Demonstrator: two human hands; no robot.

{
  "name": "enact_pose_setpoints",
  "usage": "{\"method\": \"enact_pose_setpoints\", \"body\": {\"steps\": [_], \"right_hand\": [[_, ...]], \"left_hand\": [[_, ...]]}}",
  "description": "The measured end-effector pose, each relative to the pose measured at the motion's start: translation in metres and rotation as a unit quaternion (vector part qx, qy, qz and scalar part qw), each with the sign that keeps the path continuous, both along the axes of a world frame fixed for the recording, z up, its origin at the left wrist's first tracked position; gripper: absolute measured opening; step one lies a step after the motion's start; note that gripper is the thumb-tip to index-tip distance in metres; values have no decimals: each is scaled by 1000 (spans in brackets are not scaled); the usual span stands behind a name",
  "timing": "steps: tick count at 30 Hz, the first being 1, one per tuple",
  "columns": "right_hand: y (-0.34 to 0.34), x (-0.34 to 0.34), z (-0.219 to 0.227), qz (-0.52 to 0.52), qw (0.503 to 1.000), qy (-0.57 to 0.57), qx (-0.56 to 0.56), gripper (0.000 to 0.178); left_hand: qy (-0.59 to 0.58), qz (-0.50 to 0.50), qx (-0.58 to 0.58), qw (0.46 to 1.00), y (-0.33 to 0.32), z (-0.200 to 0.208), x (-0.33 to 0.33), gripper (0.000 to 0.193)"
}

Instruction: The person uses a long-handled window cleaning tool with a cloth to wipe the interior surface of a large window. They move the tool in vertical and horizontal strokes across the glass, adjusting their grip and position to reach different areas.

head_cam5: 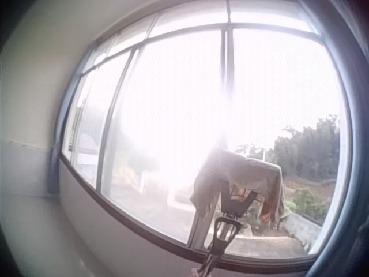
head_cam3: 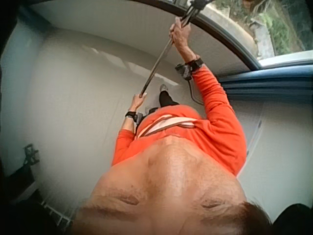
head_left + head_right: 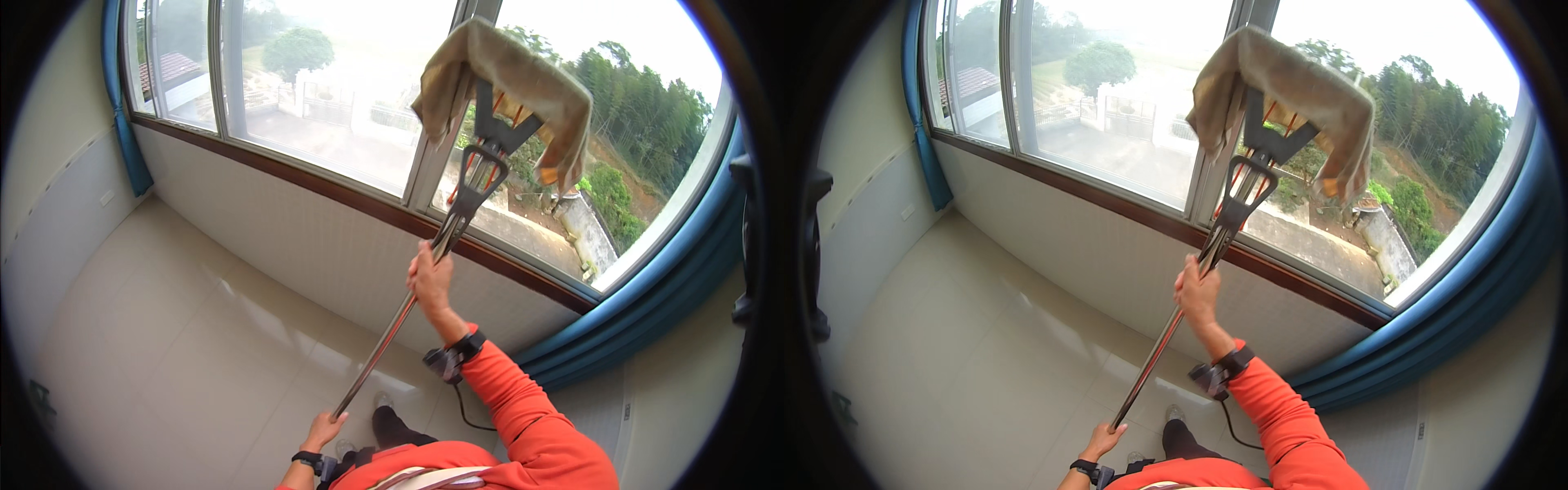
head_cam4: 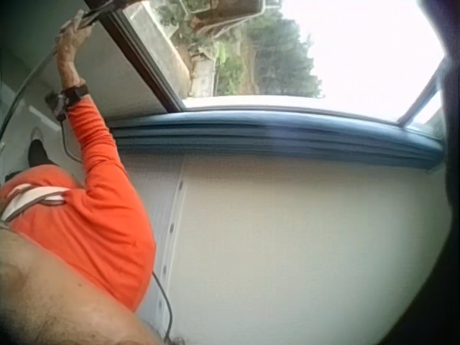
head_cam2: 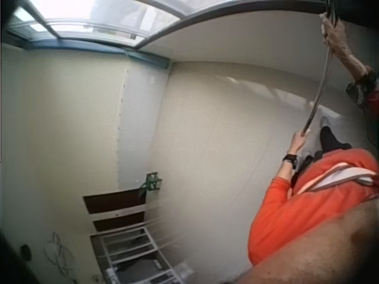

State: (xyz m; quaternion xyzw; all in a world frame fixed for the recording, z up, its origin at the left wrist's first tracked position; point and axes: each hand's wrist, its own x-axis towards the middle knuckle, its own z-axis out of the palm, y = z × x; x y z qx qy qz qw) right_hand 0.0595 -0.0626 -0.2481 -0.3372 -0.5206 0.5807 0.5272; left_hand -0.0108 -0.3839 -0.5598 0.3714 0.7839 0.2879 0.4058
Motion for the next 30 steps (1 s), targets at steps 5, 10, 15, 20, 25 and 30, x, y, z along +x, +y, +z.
{"method": "enact_pose_setpoints", "body": {"steps": [5,10,15,20,25,30], "right_hand": [[-72,-10,-107,8,992,-16,-128,18],[-123,-12,-174,-8,973,-38,-228,18],[-150,2,-204,16,953,-71,-294,23],[-168,24,-210,41,949,-16,-313,30],[-183,40,-213,54,939,-83,-329,29],[-173,35,-224,46,934,-110,-337,28]], "left_hand": [[50,-26,-115,992,-138,-43,-13,55],[20,-21,-16,999,-249,-39,-6,44],[61,44,-42,996,-287,-37,15,40],[14,54,-76,996,-294,-22,44,43],[-92,75,-149,982,-309,-7,74,48],[-94,76,-134,984,-309,-22,83,38]]}}
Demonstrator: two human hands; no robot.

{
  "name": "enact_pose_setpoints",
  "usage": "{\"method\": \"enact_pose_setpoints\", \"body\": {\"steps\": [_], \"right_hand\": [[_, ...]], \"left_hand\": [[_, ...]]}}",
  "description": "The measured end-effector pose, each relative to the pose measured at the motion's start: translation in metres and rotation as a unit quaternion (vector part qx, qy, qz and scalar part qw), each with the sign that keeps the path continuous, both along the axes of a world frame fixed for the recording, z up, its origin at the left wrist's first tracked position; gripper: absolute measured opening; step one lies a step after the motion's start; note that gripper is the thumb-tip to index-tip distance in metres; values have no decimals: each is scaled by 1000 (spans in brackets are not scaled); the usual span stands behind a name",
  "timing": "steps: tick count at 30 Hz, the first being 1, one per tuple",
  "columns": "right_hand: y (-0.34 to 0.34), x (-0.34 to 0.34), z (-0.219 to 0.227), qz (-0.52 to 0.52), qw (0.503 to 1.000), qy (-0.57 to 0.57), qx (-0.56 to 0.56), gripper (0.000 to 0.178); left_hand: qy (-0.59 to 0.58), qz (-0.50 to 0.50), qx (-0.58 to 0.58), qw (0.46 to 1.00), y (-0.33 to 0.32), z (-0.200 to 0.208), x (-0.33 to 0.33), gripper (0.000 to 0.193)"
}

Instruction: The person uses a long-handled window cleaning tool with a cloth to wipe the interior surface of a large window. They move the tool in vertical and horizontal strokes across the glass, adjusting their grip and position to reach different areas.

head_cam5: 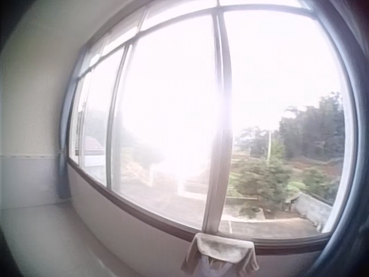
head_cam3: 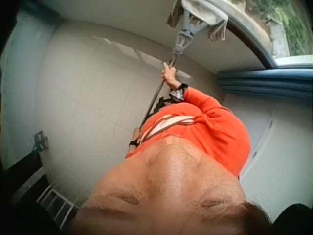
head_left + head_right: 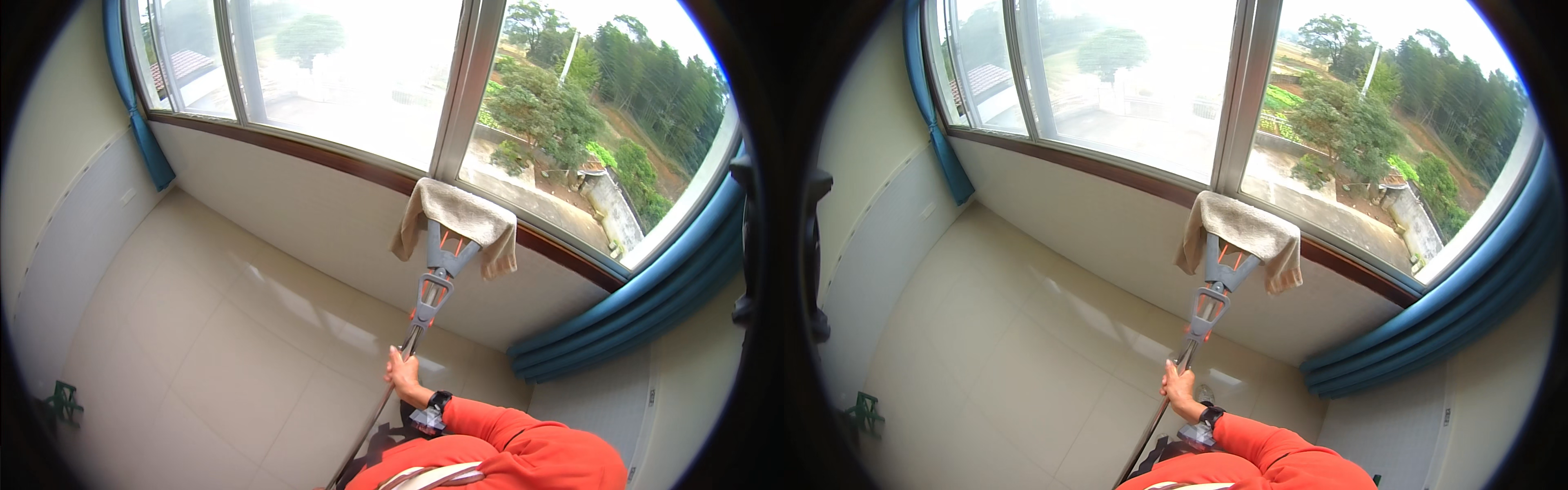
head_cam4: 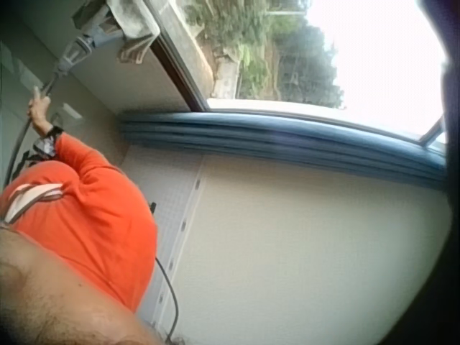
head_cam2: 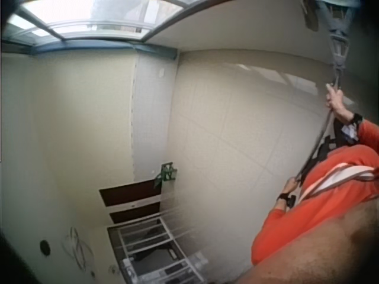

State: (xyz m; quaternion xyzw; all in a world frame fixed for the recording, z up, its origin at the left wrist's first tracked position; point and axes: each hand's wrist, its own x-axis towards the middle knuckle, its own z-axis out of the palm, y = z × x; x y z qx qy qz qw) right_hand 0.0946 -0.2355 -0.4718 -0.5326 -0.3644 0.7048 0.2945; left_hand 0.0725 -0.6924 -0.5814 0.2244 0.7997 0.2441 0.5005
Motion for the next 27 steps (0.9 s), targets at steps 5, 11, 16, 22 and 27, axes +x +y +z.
{"method": "enact_pose_setpoints", "body": {"steps": [5,11,16,22,27], "right_hand": [[20,-9,7,2,999,6,51,29],[24,-12,22,-18,999,4,42,27],[20,-3,11,-10,997,64,48,26],[77,-31,111,10,985,134,104,29],[103,-57,188,16,976,157,150,27]], "left_hand": [[19,-9,10,1000,30,-18,-10,47],[-17,-27,4,999,41,-33,-9,49],[26,-5,41,999,49,-64,-4,38],[191,4,101,976,125,-53,-42,39],[223,39,89,970,198,19,-86,25]]}}
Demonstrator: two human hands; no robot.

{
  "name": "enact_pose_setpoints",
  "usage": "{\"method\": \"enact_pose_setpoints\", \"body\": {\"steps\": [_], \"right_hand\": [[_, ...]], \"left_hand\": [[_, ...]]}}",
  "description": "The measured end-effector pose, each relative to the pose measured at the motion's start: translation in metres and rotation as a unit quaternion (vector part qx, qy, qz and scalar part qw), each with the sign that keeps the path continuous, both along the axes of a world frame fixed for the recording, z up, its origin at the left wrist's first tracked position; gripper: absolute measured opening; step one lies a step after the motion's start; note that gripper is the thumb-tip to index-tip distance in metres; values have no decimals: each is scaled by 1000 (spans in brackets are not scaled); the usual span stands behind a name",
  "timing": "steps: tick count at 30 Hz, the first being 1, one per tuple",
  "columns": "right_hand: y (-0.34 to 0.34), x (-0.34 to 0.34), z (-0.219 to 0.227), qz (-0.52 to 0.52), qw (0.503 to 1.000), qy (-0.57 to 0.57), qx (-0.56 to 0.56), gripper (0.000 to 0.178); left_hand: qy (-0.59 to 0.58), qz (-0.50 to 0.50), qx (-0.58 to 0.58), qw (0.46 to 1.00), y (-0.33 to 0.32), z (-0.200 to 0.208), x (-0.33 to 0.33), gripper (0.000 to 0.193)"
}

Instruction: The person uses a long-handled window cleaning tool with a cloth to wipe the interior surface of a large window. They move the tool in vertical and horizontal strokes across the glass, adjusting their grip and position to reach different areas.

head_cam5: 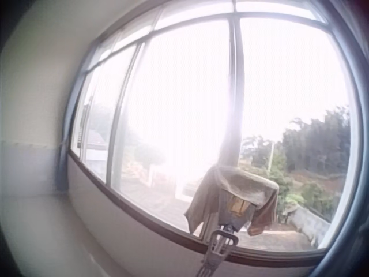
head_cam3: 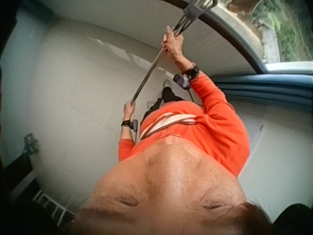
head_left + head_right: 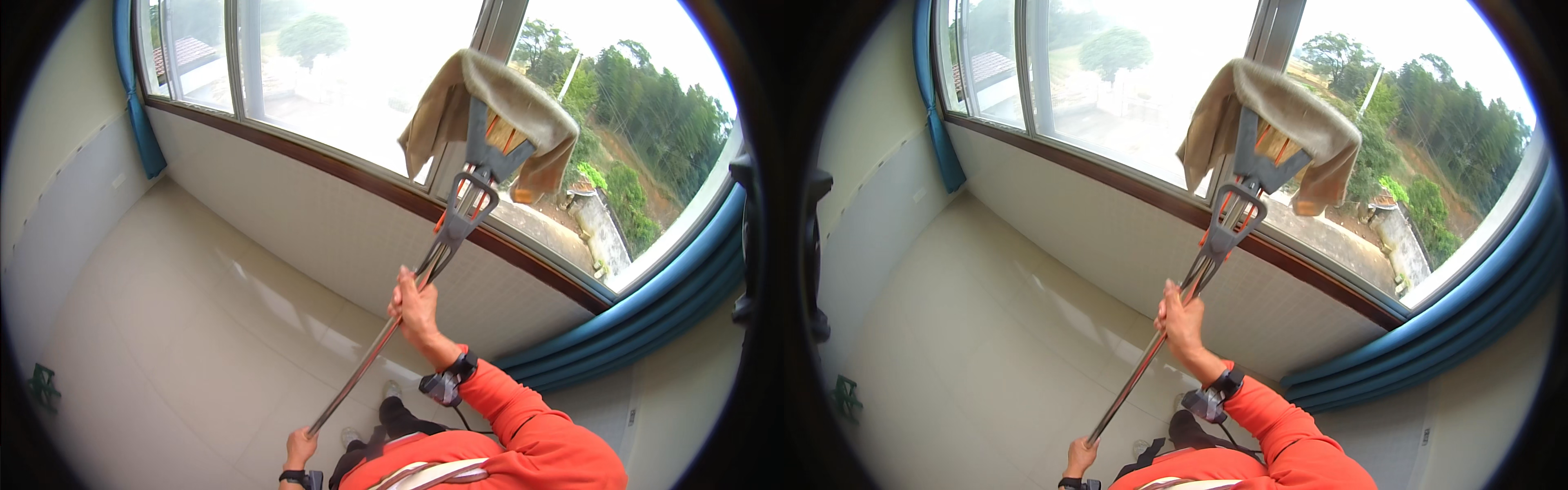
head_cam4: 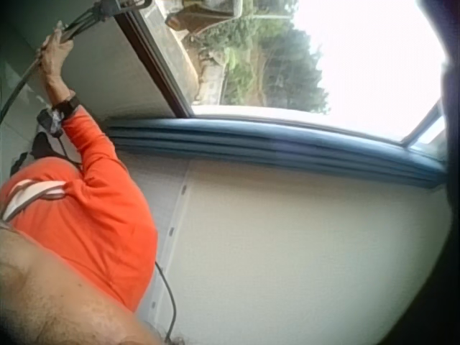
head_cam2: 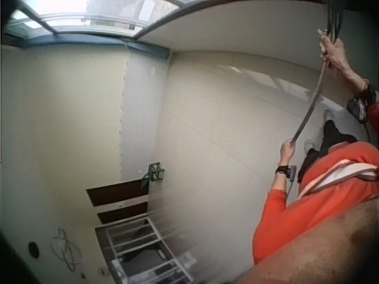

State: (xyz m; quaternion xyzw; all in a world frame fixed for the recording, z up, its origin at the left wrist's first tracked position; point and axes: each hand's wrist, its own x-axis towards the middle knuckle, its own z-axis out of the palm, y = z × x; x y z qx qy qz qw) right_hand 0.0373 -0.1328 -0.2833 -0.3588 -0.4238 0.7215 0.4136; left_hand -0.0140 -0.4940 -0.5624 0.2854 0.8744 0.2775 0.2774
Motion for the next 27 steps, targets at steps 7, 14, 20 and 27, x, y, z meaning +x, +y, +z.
{"method": "enact_pose_setpoints", "body": {"steps": [7,14,20,27], "right_hand": [[67,0,129,20,982,55,181,23],[105,12,172,-28,963,-4,267,31],[75,16,73,-22,973,-47,225,26],[10,12,-41,-18,995,-74,63,35]], "left_hand": [[-11,-25,157,987,110,88,-13,27],[-59,-77,270,958,178,109,10,42],[-78,-153,113,979,116,24,7,43],[-79,-90,40,992,-10,-57,13,42]]}}
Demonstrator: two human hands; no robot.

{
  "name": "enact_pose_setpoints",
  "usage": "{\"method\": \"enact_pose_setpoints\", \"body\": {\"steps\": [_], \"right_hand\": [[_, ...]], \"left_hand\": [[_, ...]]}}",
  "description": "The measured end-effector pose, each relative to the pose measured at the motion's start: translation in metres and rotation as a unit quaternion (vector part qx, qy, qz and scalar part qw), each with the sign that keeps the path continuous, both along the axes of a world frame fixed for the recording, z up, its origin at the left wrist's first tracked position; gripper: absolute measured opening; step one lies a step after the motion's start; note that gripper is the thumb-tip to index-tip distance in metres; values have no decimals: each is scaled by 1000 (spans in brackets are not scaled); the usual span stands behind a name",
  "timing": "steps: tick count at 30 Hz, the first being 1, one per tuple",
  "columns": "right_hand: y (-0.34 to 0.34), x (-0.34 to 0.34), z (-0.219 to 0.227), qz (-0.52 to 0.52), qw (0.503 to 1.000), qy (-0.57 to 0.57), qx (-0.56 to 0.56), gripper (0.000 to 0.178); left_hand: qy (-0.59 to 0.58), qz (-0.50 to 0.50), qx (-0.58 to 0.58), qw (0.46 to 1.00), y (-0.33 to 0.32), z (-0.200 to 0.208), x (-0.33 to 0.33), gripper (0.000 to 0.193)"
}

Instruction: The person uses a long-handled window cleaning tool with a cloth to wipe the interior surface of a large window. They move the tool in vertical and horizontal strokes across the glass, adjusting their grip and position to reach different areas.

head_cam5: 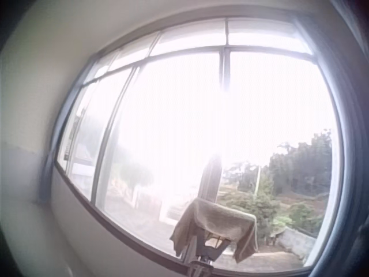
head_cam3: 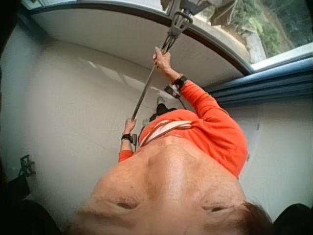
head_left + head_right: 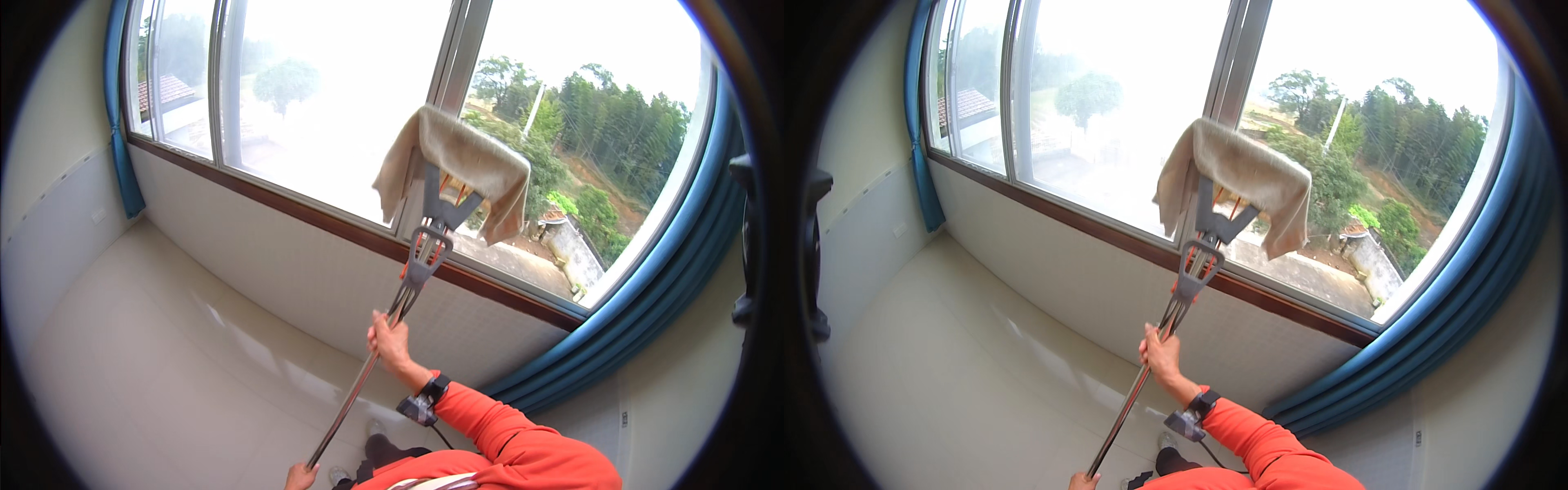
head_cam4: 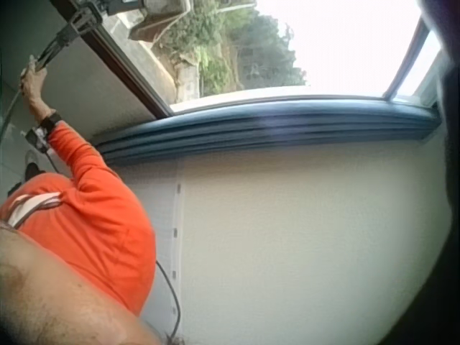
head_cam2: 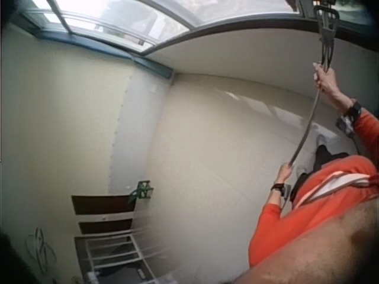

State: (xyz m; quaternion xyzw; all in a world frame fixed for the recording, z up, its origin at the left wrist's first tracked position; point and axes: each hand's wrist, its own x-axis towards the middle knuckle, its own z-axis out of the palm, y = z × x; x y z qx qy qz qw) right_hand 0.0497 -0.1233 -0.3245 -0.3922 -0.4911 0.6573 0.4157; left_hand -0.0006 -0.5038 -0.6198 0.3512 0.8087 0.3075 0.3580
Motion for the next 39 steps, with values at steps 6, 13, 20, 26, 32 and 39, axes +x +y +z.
{"method": "enact_pose_setpoints", "body": {"steps": [6,13,20,26,32,39], "right_hand": [[-37,17,-41,-3,992,-45,-119,24],[-20,14,20,15,998,36,-43,25],[35,21,126,78,978,63,181,35],[58,38,195,131,938,100,306,47],[47,85,162,144,950,111,254,61],[70,203,106,49,997,-3,67,42]], "left_hand": [[-35,20,44,998,-56,0,23,35],[13,10,47,999,-13,15,15,40],[-63,61,117,989,83,104,12,52],[-247,-16,200,948,187,206,11,39],[-321,-90,376,864,273,348,-6,42],[-336,-157,355,858,330,535,-15,52]]}}
